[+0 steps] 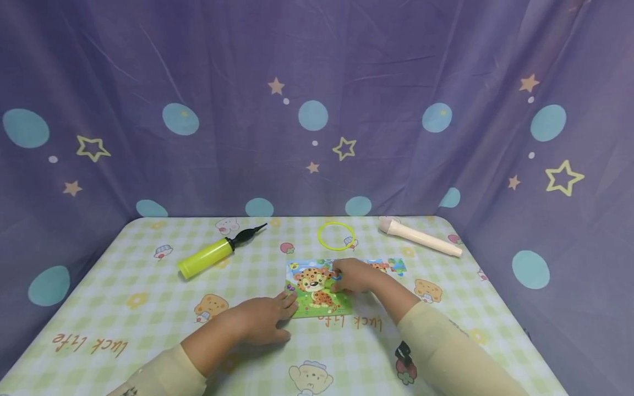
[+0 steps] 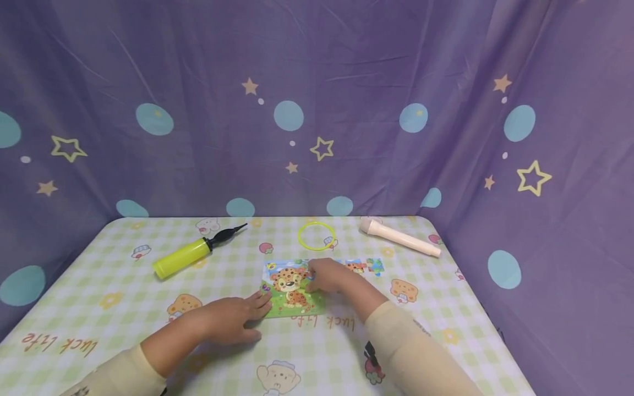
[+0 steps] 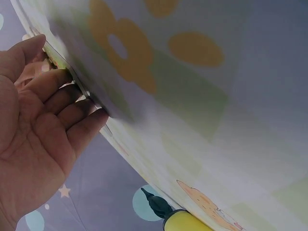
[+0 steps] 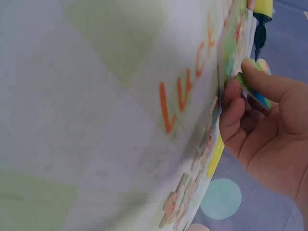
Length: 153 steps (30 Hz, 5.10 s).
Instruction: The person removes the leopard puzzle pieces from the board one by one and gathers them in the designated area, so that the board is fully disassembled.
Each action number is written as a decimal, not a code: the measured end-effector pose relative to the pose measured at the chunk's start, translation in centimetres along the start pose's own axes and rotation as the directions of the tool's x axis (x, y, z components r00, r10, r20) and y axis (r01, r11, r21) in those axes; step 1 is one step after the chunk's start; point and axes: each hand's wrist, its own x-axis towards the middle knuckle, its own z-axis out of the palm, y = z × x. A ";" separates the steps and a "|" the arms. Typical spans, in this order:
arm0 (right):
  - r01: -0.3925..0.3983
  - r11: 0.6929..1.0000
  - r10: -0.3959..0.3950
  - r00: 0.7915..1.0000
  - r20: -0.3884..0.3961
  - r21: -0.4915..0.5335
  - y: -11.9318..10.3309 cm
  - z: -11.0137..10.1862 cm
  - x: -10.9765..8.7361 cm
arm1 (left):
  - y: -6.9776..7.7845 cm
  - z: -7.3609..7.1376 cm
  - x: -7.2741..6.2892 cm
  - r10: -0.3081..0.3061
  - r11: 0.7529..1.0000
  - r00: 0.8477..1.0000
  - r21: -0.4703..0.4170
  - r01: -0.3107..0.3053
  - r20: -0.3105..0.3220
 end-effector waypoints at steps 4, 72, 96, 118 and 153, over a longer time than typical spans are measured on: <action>0.037 0.989 -0.037 0.999 -0.008 0.143 0.6 -0.6 -0.4 | 0.1 0.0 0.0 0.002 1.000 1.000 -0.002 -0.002 0.000; -0.269 0.891 0.312 0.948 -0.062 0.365 13.3 -4.2 -8.7 | -0.3 0.2 0.3 0.008 1.000 1.000 -0.012 -0.008 0.000; -0.329 0.902 0.364 0.928 -0.082 0.281 13.5 -3.8 -8.3 | -0.3 0.2 0.2 0.006 1.000 1.000 -0.012 -0.006 -0.006; 0.042 0.984 -0.018 0.990 -0.143 0.171 4.2 -4.4 -3.9 | -0.4 0.2 0.2 0.021 0.999 1.000 -0.046 -0.021 -0.007; 0.206 0.967 -0.203 0.979 0.035 -0.152 -4.9 3.7 0.8 | -2.9 -0.4 0.3 -0.029 0.992 0.991 -0.127 0.013 -0.128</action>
